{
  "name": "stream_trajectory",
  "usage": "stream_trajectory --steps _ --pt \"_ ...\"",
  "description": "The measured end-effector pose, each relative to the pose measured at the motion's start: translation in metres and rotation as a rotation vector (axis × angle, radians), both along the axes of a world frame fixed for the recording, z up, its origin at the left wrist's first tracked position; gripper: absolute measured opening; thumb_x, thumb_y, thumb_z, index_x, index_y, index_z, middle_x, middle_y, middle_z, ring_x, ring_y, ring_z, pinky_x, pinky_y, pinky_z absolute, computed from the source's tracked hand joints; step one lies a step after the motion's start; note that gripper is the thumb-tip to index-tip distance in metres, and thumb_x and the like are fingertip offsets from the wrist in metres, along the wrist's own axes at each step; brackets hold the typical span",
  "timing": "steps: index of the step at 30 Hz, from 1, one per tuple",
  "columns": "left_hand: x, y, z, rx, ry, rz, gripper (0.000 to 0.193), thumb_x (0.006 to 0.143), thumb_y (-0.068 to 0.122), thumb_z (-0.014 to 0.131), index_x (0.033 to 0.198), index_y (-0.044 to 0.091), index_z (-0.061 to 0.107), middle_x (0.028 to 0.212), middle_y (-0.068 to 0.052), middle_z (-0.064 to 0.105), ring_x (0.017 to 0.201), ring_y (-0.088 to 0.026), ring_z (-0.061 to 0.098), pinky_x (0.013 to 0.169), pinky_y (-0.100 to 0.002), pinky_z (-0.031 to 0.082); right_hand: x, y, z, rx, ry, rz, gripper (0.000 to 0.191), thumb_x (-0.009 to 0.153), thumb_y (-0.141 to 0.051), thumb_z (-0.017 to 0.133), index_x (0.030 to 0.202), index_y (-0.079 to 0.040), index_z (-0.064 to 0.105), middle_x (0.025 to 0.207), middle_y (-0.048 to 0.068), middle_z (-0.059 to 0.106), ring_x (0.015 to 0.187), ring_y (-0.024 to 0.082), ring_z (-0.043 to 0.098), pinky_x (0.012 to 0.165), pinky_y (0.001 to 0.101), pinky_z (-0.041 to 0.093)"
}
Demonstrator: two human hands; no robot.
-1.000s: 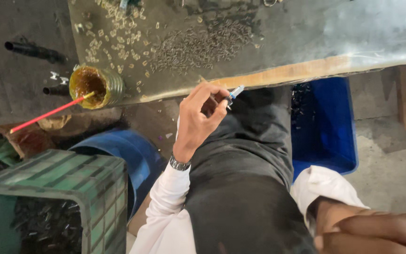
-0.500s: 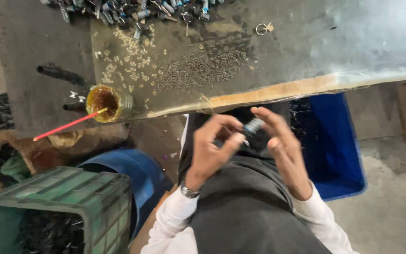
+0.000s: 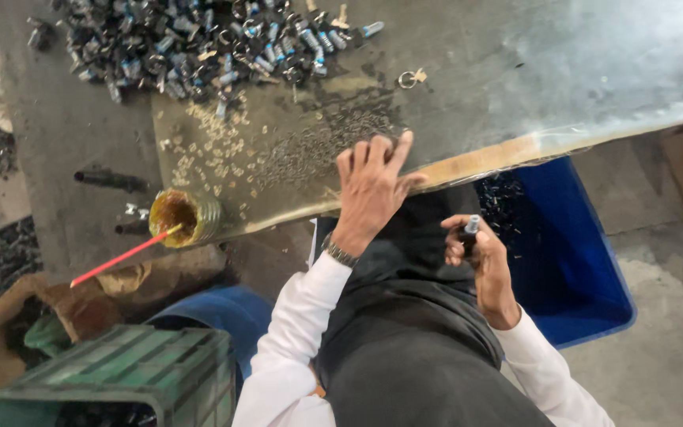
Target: The person sits at a workbench and assembles small metal components. They hold a part in one hand, dip a red-handled brush into a jar of yellowish adhesive, apply the adhesive to the part, press a second metal piece onto it, and set the finished assembly aside before picking up the next part.
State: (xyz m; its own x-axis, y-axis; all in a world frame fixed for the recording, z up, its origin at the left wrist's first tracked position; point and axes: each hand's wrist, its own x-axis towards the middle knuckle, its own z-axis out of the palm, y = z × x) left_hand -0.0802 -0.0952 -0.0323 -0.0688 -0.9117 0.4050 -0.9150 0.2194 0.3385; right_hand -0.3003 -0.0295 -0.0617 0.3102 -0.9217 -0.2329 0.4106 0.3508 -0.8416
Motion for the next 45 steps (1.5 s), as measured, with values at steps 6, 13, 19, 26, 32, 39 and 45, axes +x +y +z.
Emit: stream_trajectory --steps 6,13,19,26,32,39,45 --pt "0.013 0.035 -0.001 0.009 0.005 -0.098 0.051 0.085 0.032 0.077 0.132 0.012 0.069 0.109 -0.001 0.058 0.105 -0.019 0.053 0.095 -0.041 0.034 0.009 0.000 0.018 0.143 0.068 -0.033 0.030 0.106 -0.018 0.050 0.123 0.005 0.060 0.094 0.006 0.063 0.088 0.015 0.061 0.083 0.0310 0.050" --pt "0.015 0.063 0.015 -0.074 0.323 0.011 0.018 0.085 0.009 0.082 0.102 0.013 0.075 0.098 0.001 0.071 0.094 -0.017 0.064 0.090 -0.035 0.041 0.023 -0.009 0.012 0.071 0.076 0.103 0.030 0.097 -0.010 0.070 0.122 0.007 0.070 0.094 0.011 0.073 0.088 0.017 0.067 0.083 0.0305 0.052" --pt "0.008 0.086 0.046 0.097 0.770 0.032 0.015 0.085 0.003 0.081 0.096 0.010 0.074 0.097 -0.002 0.075 0.089 -0.018 0.070 0.082 -0.030 0.053 0.029 -0.010 0.014 0.051 0.183 0.159 0.025 0.095 -0.012 0.070 0.113 0.005 0.073 0.088 0.009 0.075 0.082 0.013 0.067 0.078 0.0286 0.052" --pt "0.005 0.088 0.055 0.052 0.786 0.039 0.016 0.085 0.003 0.082 0.098 0.009 0.074 0.098 -0.003 0.075 0.087 -0.016 0.069 0.079 -0.029 0.055 0.048 -0.005 0.037 -0.012 0.234 0.170 0.016 0.093 -0.004 0.070 0.104 0.006 0.074 0.088 0.009 0.075 0.080 0.012 0.067 0.076 0.0275 0.054" --pt "0.007 0.089 0.055 0.030 0.778 0.025 0.017 0.084 0.002 0.082 0.098 0.008 0.074 0.098 -0.003 0.076 0.086 -0.016 0.070 0.078 -0.028 0.055 0.052 -0.005 0.048 0.027 0.318 0.167 0.017 0.089 -0.001 0.070 0.103 0.006 0.076 0.085 0.010 0.077 0.078 0.014 0.071 0.076 0.0287 0.059" --pt "0.007 0.095 0.053 0.016 0.798 0.032 0.017 0.085 0.001 0.083 0.099 0.007 0.074 0.099 -0.004 0.076 0.088 -0.018 0.071 0.080 -0.029 0.056 0.054 -0.005 0.053 0.026 0.331 0.186 0.017 0.089 -0.001 0.071 0.103 0.006 0.076 0.085 0.010 0.077 0.078 0.015 0.072 0.075 0.0294 0.060" --pt "0.009 0.096 0.050 -0.007 0.863 0.029 0.017 0.086 0.002 0.082 0.101 0.006 0.074 0.100 -0.006 0.076 0.092 -0.020 0.074 0.082 -0.030 0.057 0.058 -0.005 0.054 0.051 0.344 0.196 0.019 0.089 -0.002 0.070 0.106 0.005 0.076 0.085 0.010 0.078 0.077 0.015 0.073 0.074 0.0285 0.059"
